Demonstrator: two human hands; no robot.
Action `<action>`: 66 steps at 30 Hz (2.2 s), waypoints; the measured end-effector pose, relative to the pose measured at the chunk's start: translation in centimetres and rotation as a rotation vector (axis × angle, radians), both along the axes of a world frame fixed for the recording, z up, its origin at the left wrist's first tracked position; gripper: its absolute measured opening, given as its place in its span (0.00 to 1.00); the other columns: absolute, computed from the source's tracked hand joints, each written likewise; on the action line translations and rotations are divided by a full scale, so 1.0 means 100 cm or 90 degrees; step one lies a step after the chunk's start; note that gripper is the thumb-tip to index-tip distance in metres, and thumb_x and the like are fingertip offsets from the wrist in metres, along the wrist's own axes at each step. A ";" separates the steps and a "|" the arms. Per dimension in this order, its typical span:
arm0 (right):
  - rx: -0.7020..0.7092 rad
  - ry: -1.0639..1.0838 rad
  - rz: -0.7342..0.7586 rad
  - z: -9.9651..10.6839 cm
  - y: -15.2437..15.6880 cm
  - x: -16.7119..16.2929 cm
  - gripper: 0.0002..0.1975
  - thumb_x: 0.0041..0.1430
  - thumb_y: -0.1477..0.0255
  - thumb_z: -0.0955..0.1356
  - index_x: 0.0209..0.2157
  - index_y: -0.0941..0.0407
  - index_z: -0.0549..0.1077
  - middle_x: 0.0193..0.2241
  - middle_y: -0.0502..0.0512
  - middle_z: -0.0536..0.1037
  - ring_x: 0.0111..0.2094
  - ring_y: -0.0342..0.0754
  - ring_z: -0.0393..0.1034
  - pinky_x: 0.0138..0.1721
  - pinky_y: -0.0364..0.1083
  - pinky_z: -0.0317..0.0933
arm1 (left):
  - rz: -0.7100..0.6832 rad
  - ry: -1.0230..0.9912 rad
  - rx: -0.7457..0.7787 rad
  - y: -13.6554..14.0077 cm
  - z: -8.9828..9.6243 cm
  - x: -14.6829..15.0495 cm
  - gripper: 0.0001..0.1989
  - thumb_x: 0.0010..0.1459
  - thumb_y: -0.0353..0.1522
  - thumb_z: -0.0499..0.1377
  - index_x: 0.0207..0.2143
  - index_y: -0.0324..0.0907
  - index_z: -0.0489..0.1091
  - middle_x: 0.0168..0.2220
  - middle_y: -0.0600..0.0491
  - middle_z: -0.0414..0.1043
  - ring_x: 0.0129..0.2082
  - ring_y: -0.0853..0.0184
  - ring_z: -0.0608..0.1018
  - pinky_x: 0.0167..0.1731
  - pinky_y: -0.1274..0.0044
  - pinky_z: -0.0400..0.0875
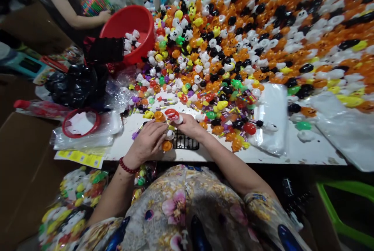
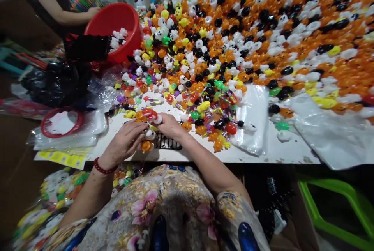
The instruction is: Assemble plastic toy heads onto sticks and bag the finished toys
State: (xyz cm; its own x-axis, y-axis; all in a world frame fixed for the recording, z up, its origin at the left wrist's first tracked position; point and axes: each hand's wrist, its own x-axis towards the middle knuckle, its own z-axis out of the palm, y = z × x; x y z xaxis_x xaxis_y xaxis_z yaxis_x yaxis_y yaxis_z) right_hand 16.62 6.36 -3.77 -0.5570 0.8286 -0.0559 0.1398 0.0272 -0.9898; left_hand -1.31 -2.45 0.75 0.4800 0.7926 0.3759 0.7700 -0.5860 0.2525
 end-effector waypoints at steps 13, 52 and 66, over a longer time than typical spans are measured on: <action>-0.008 -0.045 0.111 -0.005 -0.002 -0.003 0.06 0.52 0.77 0.68 0.31 0.56 0.79 0.32 0.47 0.80 0.36 0.46 0.72 0.42 0.44 0.63 | -0.019 0.023 -0.038 0.003 -0.002 -0.003 0.24 0.65 0.31 0.52 0.63 0.46 0.58 0.56 0.44 0.70 0.57 0.55 0.70 0.56 0.57 0.68; 0.028 -0.132 -0.005 -0.036 -0.013 -0.004 0.05 0.52 0.75 0.68 0.33 0.56 0.73 0.32 0.50 0.77 0.35 0.47 0.70 0.40 0.45 0.63 | 0.008 0.036 -0.055 0.003 0.002 0.003 0.11 0.66 0.32 0.51 0.46 0.42 0.71 0.43 0.47 0.76 0.51 0.59 0.75 0.54 0.59 0.69; 0.174 -0.321 0.135 -0.014 -0.004 -0.004 0.09 0.59 0.78 0.64 0.39 0.57 0.73 0.36 0.59 0.80 0.36 0.51 0.72 0.37 0.44 0.60 | -0.012 0.012 -0.020 0.005 -0.001 0.004 0.12 0.66 0.33 0.53 0.49 0.41 0.69 0.43 0.47 0.76 0.51 0.60 0.75 0.55 0.60 0.68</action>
